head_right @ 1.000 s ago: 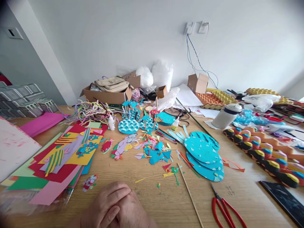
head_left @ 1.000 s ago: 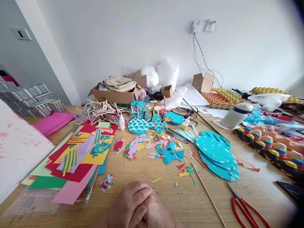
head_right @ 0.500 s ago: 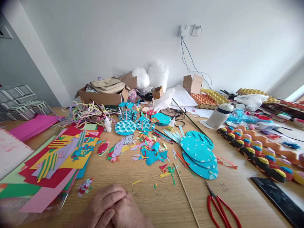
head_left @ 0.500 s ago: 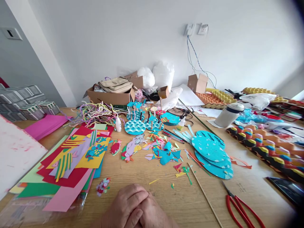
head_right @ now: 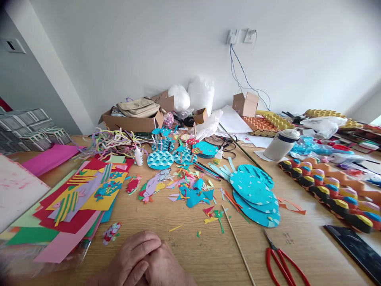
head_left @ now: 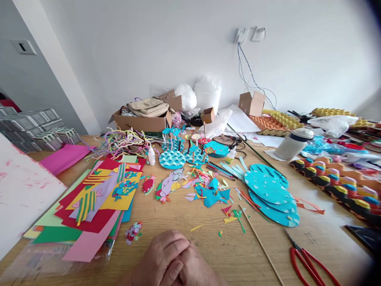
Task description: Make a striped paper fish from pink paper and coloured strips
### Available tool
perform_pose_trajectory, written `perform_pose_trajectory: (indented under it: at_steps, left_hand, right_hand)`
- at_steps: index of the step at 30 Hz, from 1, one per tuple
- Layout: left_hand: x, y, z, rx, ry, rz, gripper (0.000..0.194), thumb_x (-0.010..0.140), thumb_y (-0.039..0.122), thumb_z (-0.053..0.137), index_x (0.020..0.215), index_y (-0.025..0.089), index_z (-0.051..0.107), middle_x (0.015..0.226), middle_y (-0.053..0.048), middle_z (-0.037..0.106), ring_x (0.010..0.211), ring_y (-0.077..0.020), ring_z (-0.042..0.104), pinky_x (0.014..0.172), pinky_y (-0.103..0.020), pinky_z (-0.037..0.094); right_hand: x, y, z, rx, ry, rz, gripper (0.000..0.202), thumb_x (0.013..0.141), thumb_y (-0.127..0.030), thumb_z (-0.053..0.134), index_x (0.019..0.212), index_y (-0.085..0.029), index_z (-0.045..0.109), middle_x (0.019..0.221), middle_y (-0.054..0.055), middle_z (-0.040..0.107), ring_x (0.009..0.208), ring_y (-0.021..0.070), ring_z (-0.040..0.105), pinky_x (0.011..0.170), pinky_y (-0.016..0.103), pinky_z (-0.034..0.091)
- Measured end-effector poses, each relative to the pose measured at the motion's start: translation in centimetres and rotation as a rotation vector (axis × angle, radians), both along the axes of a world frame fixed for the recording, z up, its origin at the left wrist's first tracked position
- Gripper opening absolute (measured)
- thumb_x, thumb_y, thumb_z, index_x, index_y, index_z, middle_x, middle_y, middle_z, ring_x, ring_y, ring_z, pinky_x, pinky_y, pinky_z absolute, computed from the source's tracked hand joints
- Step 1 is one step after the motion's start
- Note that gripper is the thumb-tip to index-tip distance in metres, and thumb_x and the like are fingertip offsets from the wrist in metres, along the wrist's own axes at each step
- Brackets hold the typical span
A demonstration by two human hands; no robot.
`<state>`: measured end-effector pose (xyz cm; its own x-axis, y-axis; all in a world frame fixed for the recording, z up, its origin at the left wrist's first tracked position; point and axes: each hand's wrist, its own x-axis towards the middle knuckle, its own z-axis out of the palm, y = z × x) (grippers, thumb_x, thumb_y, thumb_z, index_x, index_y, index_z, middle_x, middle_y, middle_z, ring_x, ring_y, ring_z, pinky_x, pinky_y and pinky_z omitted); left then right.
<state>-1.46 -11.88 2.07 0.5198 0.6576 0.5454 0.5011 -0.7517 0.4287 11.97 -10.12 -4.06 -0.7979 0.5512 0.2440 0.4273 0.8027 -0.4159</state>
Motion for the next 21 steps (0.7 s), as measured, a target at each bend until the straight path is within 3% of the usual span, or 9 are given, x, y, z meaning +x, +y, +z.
perform_pose_trajectory:
  at_steps: [11,16,21]
  left_hand:
    - [0.1,-0.1,0.0,-0.042,-0.042,-0.013,0.034,0.093,0.032,0.026,0.112,0.015,0.048,0.097,-0.009,0.062,0.088,-0.0184,0.058,0.081,-0.029,0.046]
    - [0.3,-0.3,0.1,-0.004,-0.061,0.059,0.027,0.091,0.027,0.032,0.109,0.017,0.049,0.09,-0.008,0.062,0.084,-0.0182,0.057,0.077,-0.028,0.047]
    - [0.3,-0.6,-0.3,0.028,-0.062,0.107,0.023,0.09,0.023,0.033,0.105,0.015,0.05,0.084,-0.008,0.06,0.077,-0.0173,0.056,0.071,-0.028,0.047]
  right_hand:
    - [0.2,-0.1,-0.5,0.051,0.144,-0.028,0.012,0.067,-0.023,0.048,0.067,-0.018,0.06,0.066,0.002,0.066,0.058,0.0127,0.057,0.053,0.02,0.04]
    - [0.1,-0.1,-0.5,0.143,0.241,-0.033,0.011,0.062,-0.02,0.045,0.057,-0.018,0.056,0.053,0.001,0.062,0.045,0.0111,0.051,0.044,0.021,0.032]
    - [0.2,-0.2,0.5,0.139,0.245,0.005,0.01,0.067,-0.018,0.044,0.063,-0.018,0.053,0.058,0.003,0.061,0.05,0.0121,0.051,0.047,0.022,0.033]
